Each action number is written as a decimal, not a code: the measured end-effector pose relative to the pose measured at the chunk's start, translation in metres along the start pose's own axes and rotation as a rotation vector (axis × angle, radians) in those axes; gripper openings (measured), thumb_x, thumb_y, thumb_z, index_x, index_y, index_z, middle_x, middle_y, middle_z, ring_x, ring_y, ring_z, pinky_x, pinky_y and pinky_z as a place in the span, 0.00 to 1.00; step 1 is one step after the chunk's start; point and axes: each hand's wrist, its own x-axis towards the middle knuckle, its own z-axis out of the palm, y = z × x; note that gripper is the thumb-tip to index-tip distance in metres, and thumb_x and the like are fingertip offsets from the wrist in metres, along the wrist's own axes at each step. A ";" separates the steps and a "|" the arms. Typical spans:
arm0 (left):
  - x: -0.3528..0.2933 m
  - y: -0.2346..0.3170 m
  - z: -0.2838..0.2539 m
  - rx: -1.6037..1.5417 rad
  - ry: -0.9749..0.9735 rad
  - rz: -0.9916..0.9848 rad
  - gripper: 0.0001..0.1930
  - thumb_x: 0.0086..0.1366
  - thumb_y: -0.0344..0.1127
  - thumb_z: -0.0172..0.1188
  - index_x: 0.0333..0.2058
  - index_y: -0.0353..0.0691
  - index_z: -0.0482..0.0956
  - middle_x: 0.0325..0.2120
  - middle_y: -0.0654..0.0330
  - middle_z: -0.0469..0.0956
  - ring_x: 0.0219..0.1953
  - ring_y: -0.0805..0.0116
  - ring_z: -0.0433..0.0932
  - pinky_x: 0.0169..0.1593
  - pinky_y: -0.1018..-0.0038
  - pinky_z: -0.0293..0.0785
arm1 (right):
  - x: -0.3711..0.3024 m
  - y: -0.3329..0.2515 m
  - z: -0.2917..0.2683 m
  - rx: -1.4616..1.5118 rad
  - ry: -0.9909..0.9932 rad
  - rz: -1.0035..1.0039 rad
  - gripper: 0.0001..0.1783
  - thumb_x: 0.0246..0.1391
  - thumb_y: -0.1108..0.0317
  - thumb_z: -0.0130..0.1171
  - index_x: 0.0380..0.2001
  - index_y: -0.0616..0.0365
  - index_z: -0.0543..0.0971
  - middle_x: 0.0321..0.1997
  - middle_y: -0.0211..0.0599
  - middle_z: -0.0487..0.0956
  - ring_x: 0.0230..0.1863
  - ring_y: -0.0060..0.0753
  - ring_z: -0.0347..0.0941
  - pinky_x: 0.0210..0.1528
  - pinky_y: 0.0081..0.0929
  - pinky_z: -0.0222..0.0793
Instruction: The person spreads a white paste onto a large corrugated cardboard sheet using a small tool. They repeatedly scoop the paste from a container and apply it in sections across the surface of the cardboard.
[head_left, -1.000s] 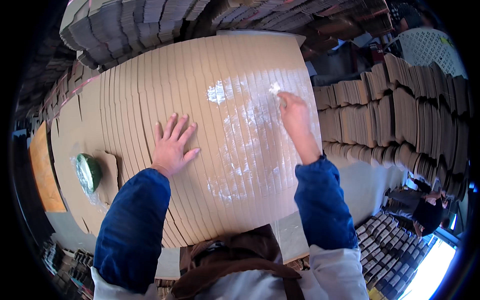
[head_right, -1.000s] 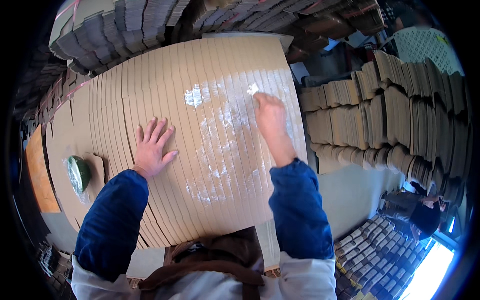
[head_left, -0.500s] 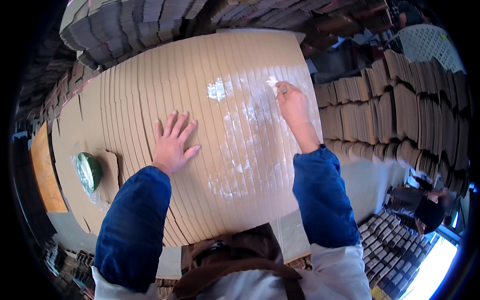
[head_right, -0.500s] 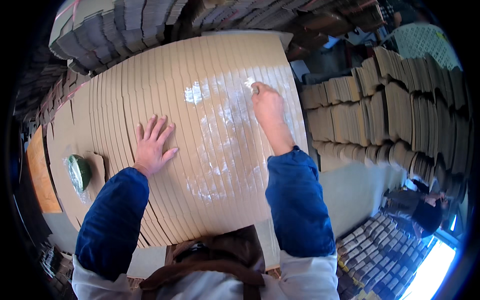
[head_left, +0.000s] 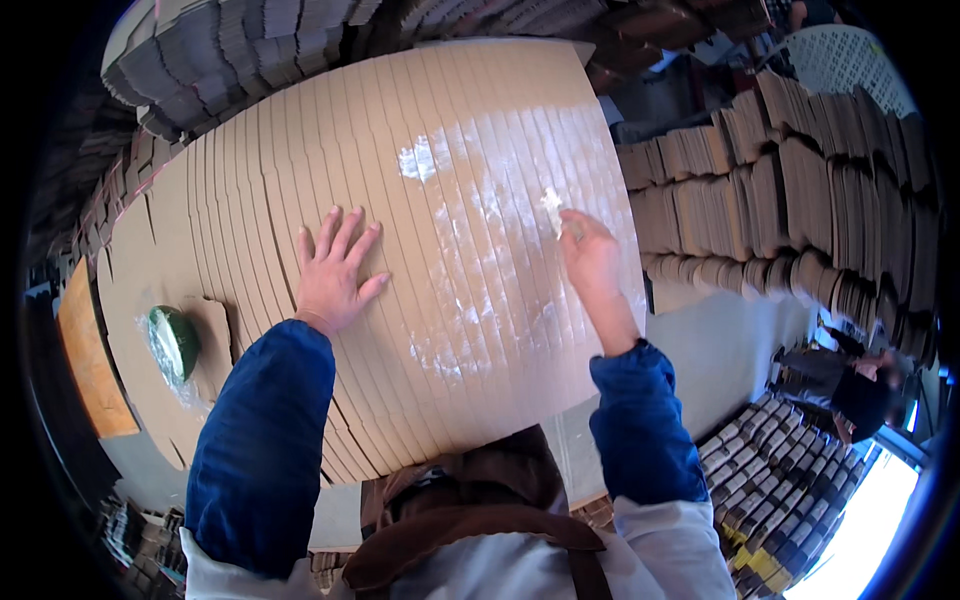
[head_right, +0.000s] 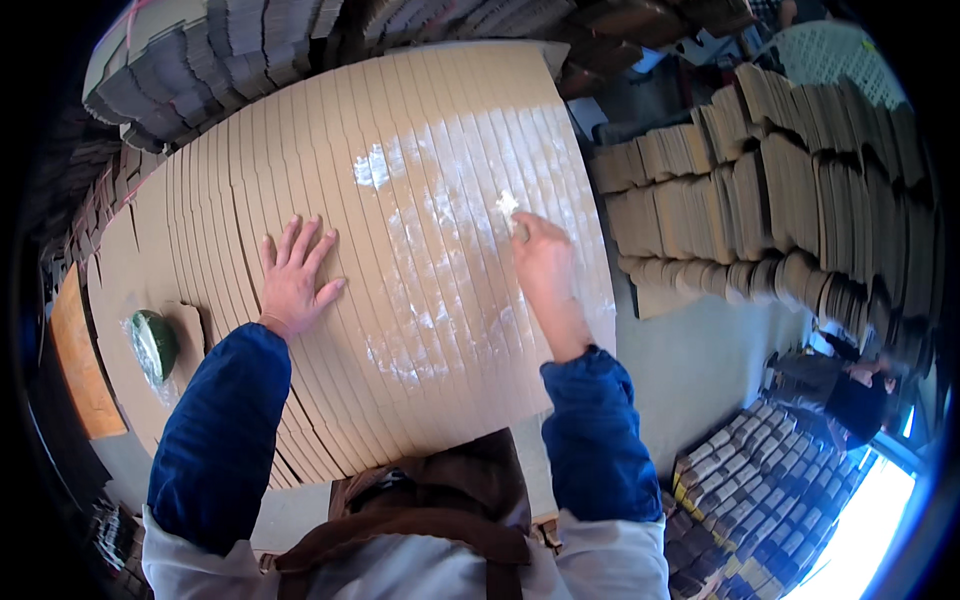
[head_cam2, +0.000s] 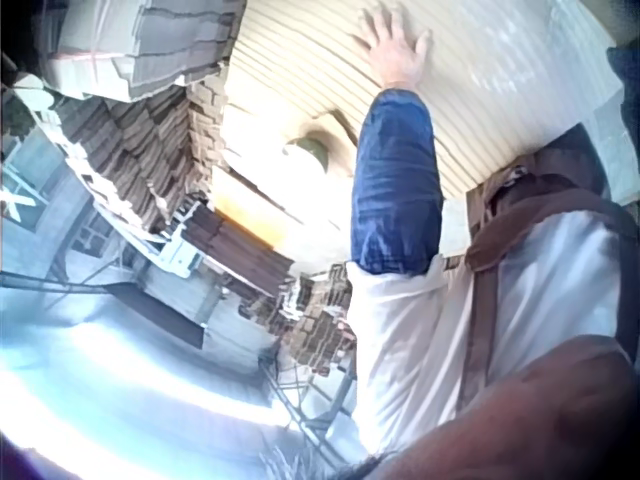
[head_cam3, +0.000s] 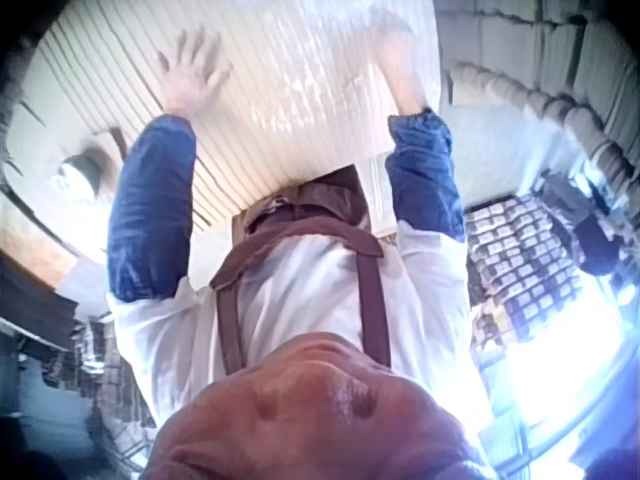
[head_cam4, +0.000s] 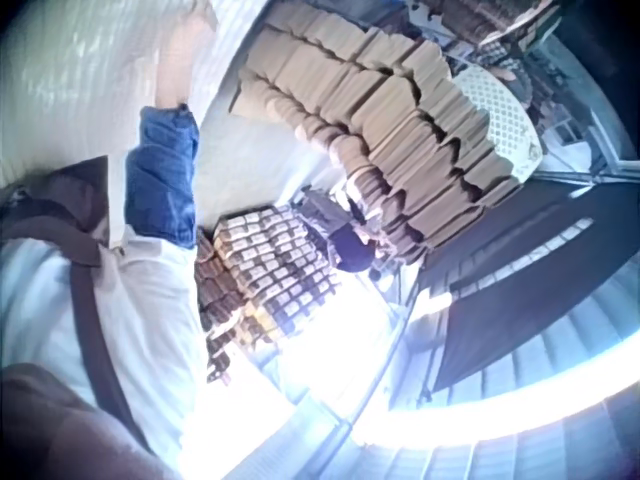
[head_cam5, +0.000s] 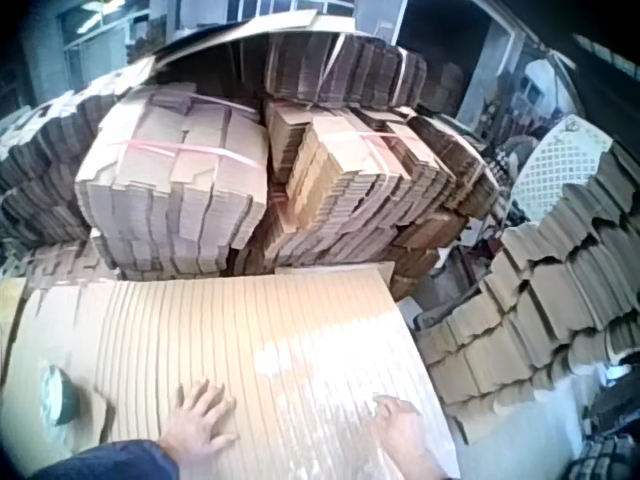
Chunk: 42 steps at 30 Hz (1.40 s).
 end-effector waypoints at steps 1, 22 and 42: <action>0.000 0.000 0.000 0.007 0.001 -0.003 0.38 0.61 0.59 0.58 0.68 0.54 0.61 0.71 0.60 0.53 0.74 0.51 0.45 0.70 0.37 0.40 | -0.009 -0.002 -0.001 -0.003 0.013 -0.050 0.17 0.46 0.75 0.63 0.43 0.54 0.80 0.44 0.42 0.83 0.46 0.49 0.78 0.49 0.41 0.75; -0.004 0.001 0.006 0.039 0.043 0.028 0.36 0.62 0.58 0.57 0.68 0.56 0.62 0.71 0.62 0.54 0.74 0.53 0.46 0.69 0.37 0.42 | -0.123 -0.013 -0.007 -0.065 -0.053 -0.135 0.18 0.43 0.79 0.60 0.40 0.51 0.80 0.45 0.39 0.82 0.47 0.46 0.78 0.50 0.39 0.75; -0.004 0.008 0.002 0.030 0.001 0.012 0.37 0.61 0.57 0.58 0.68 0.53 0.62 0.72 0.60 0.53 0.74 0.52 0.45 0.70 0.39 0.39 | -0.050 0.041 -0.019 -0.312 0.126 -0.072 0.14 0.43 0.76 0.60 0.36 0.51 0.80 0.41 0.33 0.80 0.42 0.38 0.76 0.47 0.39 0.69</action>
